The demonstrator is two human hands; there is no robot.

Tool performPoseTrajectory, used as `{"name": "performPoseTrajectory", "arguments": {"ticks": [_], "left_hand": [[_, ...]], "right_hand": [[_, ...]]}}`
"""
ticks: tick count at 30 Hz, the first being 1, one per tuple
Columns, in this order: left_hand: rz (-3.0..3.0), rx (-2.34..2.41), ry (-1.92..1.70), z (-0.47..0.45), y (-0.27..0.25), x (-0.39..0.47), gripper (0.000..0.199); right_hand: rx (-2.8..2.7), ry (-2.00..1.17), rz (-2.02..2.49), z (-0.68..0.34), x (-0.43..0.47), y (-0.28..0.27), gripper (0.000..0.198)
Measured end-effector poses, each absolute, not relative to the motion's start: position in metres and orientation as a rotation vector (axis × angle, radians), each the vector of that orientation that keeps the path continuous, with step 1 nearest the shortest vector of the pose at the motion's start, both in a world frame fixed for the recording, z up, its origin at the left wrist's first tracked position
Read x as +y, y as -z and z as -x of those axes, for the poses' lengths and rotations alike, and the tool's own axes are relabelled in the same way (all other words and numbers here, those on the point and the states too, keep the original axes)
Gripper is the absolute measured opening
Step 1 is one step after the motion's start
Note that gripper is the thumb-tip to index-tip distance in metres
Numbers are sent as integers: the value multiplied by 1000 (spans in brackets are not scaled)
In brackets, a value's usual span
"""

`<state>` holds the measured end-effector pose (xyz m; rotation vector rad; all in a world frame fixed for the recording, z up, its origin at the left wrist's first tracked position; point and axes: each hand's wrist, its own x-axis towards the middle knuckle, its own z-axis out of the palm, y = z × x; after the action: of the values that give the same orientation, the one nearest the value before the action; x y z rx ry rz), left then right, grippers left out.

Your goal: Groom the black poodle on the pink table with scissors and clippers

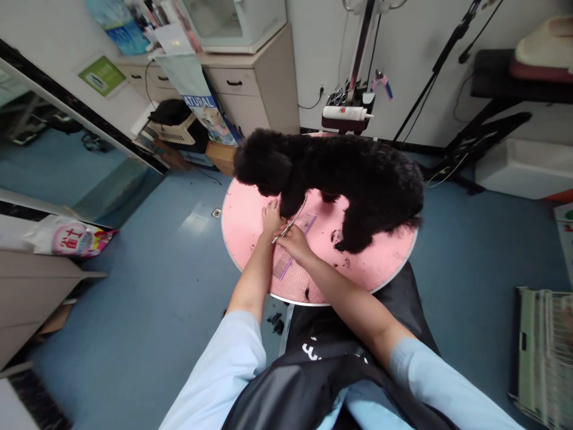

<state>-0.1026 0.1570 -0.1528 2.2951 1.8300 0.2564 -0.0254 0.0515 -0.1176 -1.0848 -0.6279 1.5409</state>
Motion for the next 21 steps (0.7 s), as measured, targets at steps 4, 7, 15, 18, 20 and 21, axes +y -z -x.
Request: {"name": "performPoseTrajectory", "arguments": {"ticks": [4, 7, 15, 18, 20, 21], "left_hand": [[-2315, 1843, -246, 102, 153, 158, 67], [-2297, 1844, -261, 101, 153, 158, 66], [-2287, 1821, -333, 103, 158, 160, 66], [-2312, 1816, -395, 104, 163, 160, 61], [-2325, 1815, -410, 105, 165, 161, 59], [-2325, 1816, -411, 105, 166, 161, 59]], "right_hand": [[-633, -1516, 1064, 30, 53, 121, 36], [-641, -1504, 1046, 32, 55, 124, 35], [-635, -1549, 1036, 32, 57, 131, 37], [-610, -1556, 1029, 30, 52, 132, 39], [-617, -1565, 1019, 30, 50, 132, 39], [-622, -1570, 1022, 30, 49, 131, 39]]}}
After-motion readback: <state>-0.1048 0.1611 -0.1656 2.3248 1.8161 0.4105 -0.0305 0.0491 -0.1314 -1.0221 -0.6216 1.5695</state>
